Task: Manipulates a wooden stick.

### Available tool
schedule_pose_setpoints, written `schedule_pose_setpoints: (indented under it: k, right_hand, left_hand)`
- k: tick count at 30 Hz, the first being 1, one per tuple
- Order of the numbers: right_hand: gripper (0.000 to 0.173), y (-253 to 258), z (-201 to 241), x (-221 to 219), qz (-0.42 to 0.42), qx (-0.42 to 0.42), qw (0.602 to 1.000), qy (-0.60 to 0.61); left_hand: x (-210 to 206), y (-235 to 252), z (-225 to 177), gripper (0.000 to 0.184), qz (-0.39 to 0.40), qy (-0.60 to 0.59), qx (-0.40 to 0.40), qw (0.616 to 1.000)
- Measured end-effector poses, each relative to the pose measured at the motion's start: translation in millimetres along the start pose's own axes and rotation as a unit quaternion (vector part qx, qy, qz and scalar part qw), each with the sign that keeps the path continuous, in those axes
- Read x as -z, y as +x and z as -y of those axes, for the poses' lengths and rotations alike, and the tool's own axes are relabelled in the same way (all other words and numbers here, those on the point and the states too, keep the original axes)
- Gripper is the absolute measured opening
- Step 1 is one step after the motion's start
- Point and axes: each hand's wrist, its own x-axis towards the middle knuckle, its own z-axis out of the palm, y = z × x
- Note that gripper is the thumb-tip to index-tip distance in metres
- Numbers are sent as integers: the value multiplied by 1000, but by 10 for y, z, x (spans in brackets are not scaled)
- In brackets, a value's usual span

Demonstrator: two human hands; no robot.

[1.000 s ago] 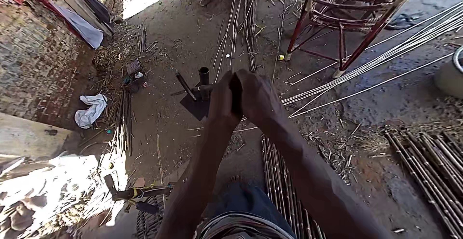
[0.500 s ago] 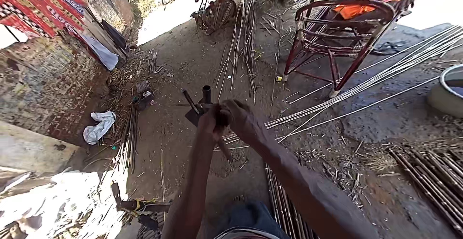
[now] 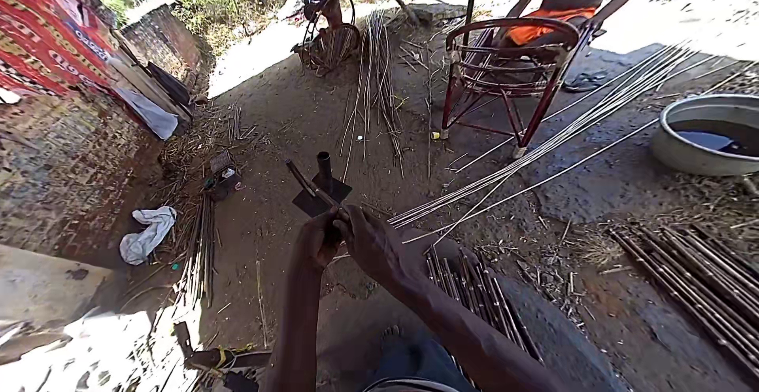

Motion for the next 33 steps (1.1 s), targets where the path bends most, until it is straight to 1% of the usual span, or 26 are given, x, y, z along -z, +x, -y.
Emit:
schedule_pose_setpoints:
  k: [4,6,9,11,13,14,16,18,20,22,24,26,28,30,33]
  right_hand:
    - [33,60,-2,-11,16,-28,999,-21]
    - [32,83,0,-6,9,-40,999,-20]
    - [24,82,-48,-15,-21,-30,999,-10]
    - [24,81,-88,28,-32,-29,999,14]
    - [25,79,-104,128,-49,-31,998,39]
    - [26,59,-96,202,-60,-31,996,53]
    - [27,10,-57,408,-84,-26,992,85]
    - [24,-21,-15,684,-115,-22,988,100]
    - [24,-49,-20,1006,-142,-27,983,114]
    - [26,-27,-121,1318,-158,-38,978,127]
    - [25,97,-303,1493,-182,-49,971,148]
    - [24,313,-585,1493,-215,-70,956,189]
    - [21,528,-819,1459,-235,-93,939,233]
    - [16,610,-856,1426,-255,-94,926,260]
    - [17,416,-729,1290,-284,-79,915,275]
  left_hand:
    - [44,85,12,20,18,-29,9,999]
    - [33,149,-2,20,23,-45,17,999]
    - [-24,198,-15,20,22,-53,26,998]
    - [-68,189,-8,26,28,-44,30,998]
    - [-87,195,-34,36,58,-35,42,997]
    - [-104,182,-47,39,68,-34,48,996]
    - [-150,152,-66,38,98,-37,54,993]
    - [-223,148,-93,39,123,-35,59,990]
    - [-296,157,-139,40,130,-33,60,989]
    - [-382,217,-189,38,144,-34,55,987]
    - [-527,321,-217,35,144,-26,55,988]
    - [-753,460,-247,31,119,-5,61,991]
    - [-976,546,-271,33,81,11,65,995]
    - [-1031,563,-303,34,76,5,84,994]
    - [-916,508,-324,33,94,0,101,990]
